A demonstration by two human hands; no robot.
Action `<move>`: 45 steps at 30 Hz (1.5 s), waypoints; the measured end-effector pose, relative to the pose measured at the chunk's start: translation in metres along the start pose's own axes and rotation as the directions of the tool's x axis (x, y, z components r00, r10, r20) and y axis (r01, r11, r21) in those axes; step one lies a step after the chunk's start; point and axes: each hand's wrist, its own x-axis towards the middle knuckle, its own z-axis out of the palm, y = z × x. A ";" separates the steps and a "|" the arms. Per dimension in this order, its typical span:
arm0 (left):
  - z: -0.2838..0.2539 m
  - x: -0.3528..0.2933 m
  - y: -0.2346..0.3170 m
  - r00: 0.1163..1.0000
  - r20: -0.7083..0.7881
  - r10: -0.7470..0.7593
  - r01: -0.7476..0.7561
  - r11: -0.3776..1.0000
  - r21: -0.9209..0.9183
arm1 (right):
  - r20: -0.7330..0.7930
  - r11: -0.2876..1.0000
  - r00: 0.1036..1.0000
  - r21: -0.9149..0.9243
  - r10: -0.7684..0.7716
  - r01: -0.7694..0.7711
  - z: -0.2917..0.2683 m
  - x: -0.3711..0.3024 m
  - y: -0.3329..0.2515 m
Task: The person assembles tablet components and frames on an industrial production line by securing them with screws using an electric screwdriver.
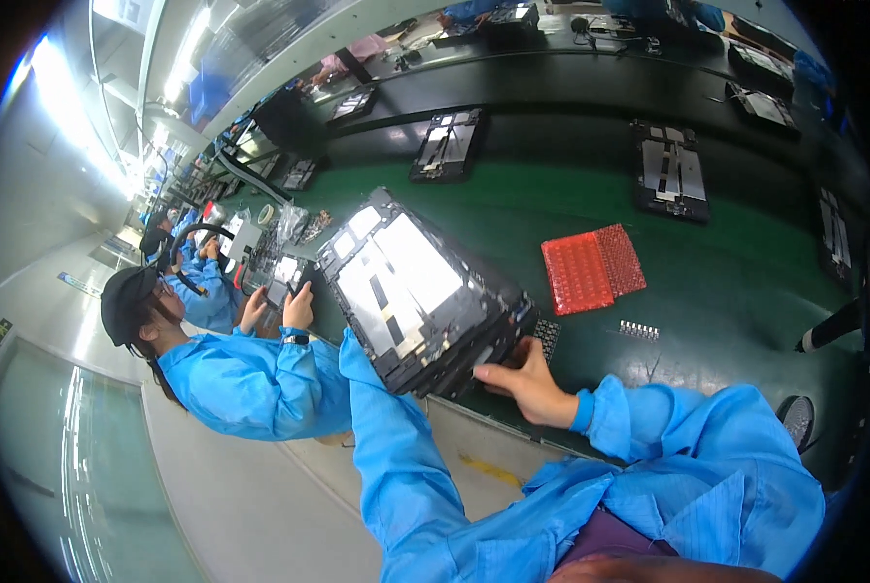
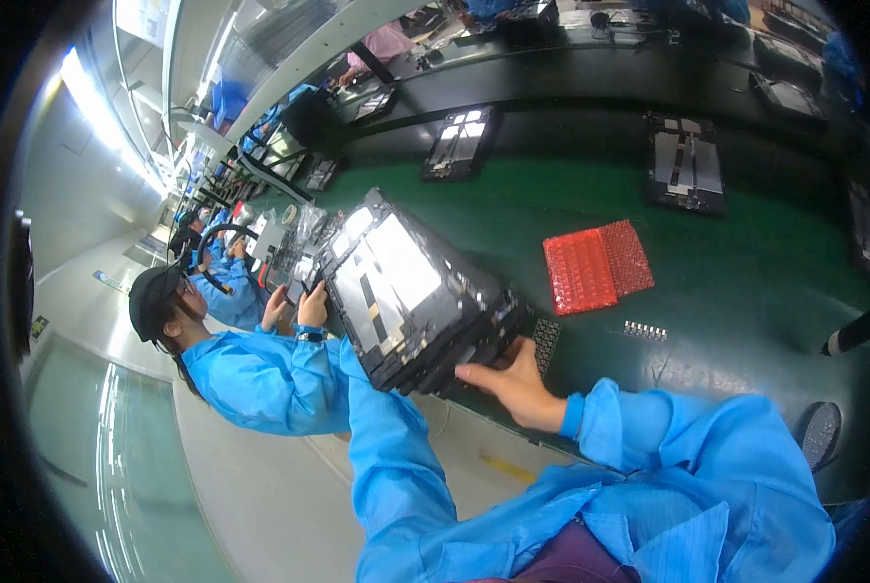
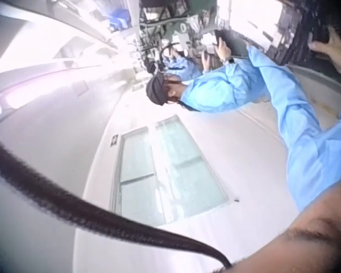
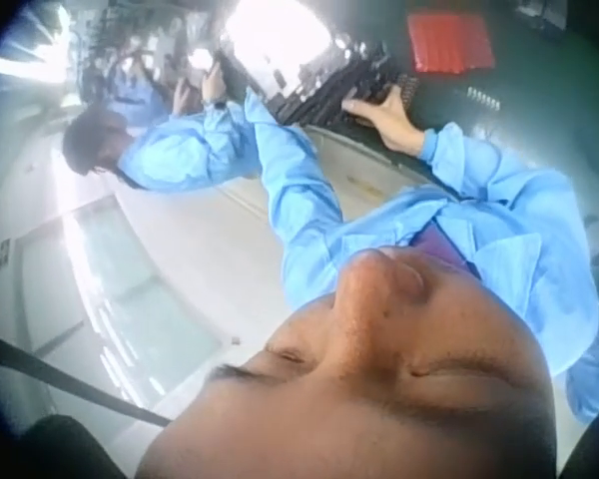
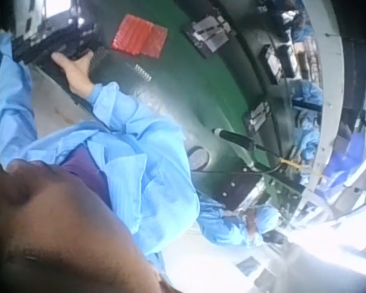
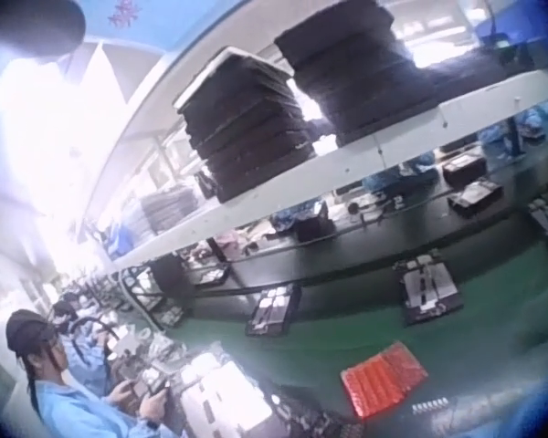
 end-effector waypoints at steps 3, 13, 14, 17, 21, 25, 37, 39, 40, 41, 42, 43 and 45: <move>0.018 0.013 0.019 0.997 0.035 -0.072 0.078 0.972 -0.221 | 0.024 0.989 0.999 0.145 -0.046 0.042 -0.002 -0.007 0.036; 0.065 0.238 -0.060 0.851 0.023 -0.525 0.324 0.490 -0.809 | 0.179 0.994 0.979 0.065 -0.099 0.089 -0.008 -0.004 0.082; 0.067 0.262 -0.071 0.833 0.018 -0.553 0.302 0.426 -0.853 | 0.189 0.996 0.978 0.046 -0.089 0.082 -0.011 -0.004 0.087; 0.067 0.334 -0.096 0.798 0.010 -0.602 0.188 0.232 -0.954 | 0.230 0.990 0.965 -0.029 -0.125 0.135 -0.014 0.002 0.097; 0.118 0.427 -0.063 0.877 0.153 -0.456 0.075 -0.186 -0.980 | 0.456 0.934 0.868 -0.184 -0.195 0.306 -0.014 0.004 0.099; 0.046 0.446 -0.053 0.957 0.048 -0.285 -0.107 -0.502 -0.859 | 0.407 0.951 0.913 -0.283 0.001 0.125 -0.027 0.018 0.116; 0.089 0.205 -0.129 0.983 0.032 -0.179 -0.164 -0.947 -0.277 | 0.448 0.987 0.889 -0.159 0.095 -0.025 -0.027 0.014 0.108; 0.042 0.153 -0.172 0.968 -0.019 -0.249 -0.249 -0.956 -0.156 | 0.422 0.957 0.863 -0.200 0.278 -0.211 -0.039 0.006 0.075; 0.024 0.140 -0.207 0.949 -0.050 -0.310 -0.314 -0.946 -0.085 | 0.393 0.964 0.884 -0.183 0.253 -0.195 -0.047 -0.009 0.054; 0.013 0.135 -0.232 0.920 -0.096 -0.380 -0.382 -0.924 -0.006 | 0.433 0.963 0.875 -0.239 0.218 -0.122 -0.064 -0.028 0.039; 0.012 0.136 -0.215 0.944 0.005 -0.331 -0.330 -0.940 0.085 | 0.423 0.961 0.891 -0.271 0.165 -0.049 -0.086 -0.053 0.021; 0.023 0.165 -0.134 0.814 0.144 -0.563 -0.446 -0.445 0.776 | 0.422 0.898 0.904 -0.372 -0.060 0.233 -0.102 -0.077 -0.014; 0.001 0.154 -0.132 0.691 0.145 -0.709 -0.591 -0.437 0.679 | 0.380 0.553 0.790 -0.568 -0.480 0.609 -0.131 -0.093 -0.070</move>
